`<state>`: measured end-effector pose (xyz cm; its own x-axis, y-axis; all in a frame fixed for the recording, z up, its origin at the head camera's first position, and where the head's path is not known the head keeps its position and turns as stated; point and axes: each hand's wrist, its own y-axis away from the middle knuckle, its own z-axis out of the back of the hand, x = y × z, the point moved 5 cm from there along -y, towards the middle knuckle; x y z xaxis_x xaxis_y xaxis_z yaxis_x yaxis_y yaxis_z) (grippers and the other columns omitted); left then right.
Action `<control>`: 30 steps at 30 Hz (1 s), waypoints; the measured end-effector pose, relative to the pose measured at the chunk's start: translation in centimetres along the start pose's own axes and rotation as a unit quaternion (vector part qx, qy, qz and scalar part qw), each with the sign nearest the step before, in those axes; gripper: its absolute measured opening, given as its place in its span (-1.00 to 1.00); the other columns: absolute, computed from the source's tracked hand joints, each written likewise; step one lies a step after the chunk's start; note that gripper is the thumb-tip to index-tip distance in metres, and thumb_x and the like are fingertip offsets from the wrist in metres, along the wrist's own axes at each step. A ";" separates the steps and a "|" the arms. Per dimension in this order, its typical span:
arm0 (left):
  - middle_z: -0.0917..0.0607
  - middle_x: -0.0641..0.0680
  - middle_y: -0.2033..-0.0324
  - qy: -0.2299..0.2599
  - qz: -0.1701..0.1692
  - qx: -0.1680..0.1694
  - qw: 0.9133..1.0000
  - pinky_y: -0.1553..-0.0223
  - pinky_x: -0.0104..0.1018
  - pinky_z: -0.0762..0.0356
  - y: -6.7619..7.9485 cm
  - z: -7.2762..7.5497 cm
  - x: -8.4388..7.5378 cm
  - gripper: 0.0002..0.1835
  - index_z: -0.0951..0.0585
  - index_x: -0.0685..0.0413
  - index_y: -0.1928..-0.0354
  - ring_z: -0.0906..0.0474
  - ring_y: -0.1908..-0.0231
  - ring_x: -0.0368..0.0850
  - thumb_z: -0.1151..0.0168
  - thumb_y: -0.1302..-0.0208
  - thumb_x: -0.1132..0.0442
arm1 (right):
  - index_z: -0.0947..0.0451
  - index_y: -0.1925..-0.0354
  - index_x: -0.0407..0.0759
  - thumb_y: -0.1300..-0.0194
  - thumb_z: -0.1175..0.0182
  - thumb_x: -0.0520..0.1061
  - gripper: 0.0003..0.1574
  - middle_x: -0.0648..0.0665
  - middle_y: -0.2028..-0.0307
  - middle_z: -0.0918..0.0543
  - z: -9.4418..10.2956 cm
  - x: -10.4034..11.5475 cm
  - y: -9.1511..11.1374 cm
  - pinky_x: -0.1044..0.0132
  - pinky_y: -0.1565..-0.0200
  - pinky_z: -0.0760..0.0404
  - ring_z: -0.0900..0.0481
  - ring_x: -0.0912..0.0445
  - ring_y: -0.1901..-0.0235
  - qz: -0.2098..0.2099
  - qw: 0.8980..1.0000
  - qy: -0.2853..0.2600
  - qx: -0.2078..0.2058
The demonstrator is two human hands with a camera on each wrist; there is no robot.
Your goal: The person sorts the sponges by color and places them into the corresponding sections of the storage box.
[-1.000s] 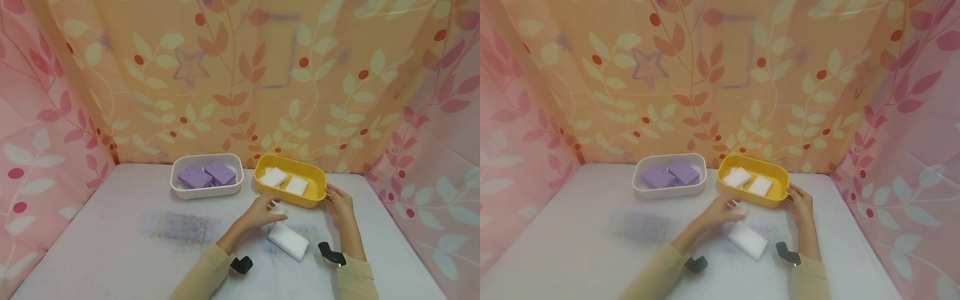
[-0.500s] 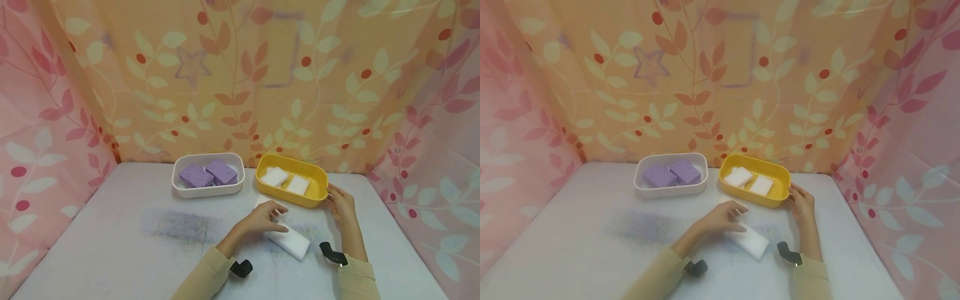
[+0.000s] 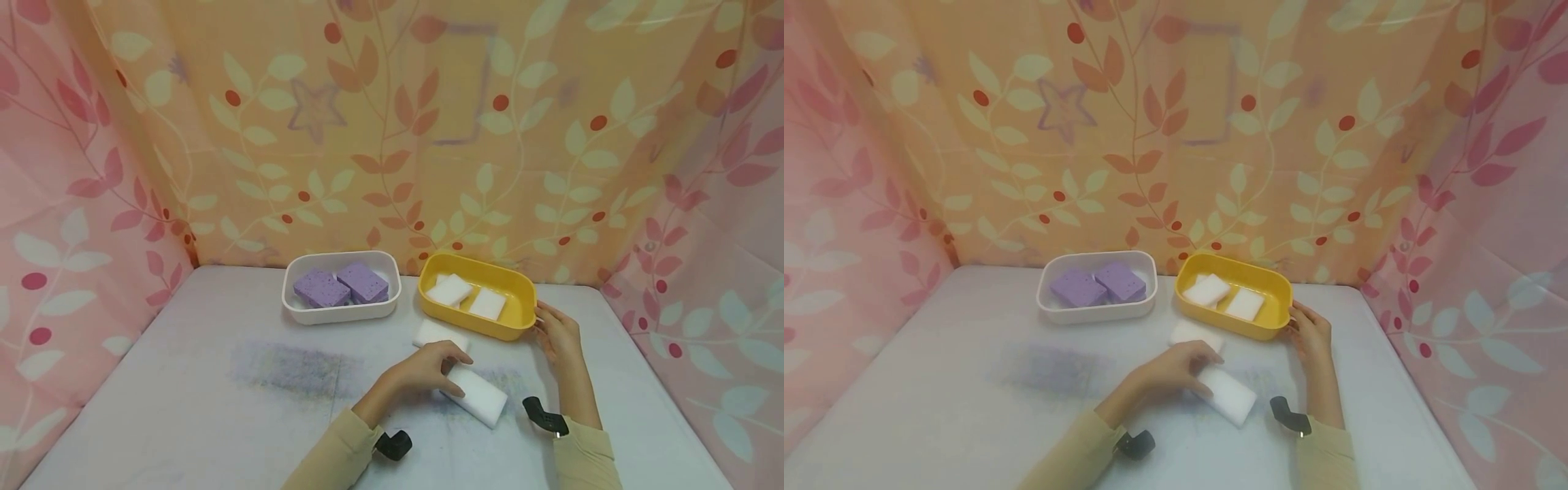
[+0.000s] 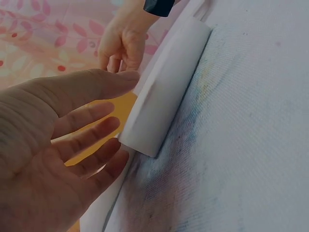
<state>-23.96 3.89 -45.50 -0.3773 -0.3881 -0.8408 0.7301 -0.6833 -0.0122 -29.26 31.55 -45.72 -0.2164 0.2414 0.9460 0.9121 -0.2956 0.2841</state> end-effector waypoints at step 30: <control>-0.58 -0.11 0.05 -0.068 0.014 0.051 0.996 0.26 -0.57 -0.43 0.1 -0.9 -0.2 -0.37 -0.70 0.10 -0.25 -0.36 0.31 -0.38 -0.68 -0.08 0.33 | -0.25 -0.57 -0.29 -0.61 -0.14 -0.13 -0.30 0.14 0.18 -0.66 0.0 -0.1 0.1 0.57 0.22 -0.63 -0.58 0.25 0.21 -0.009 1.000 -0.001 -0.003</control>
<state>-23.36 4.45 -45.79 -0.4364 -0.4825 -0.7595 0.6823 -0.7277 0.0703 -29.14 31.55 -45.76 -0.2320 0.2481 0.9406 0.9061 -0.2965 0.3017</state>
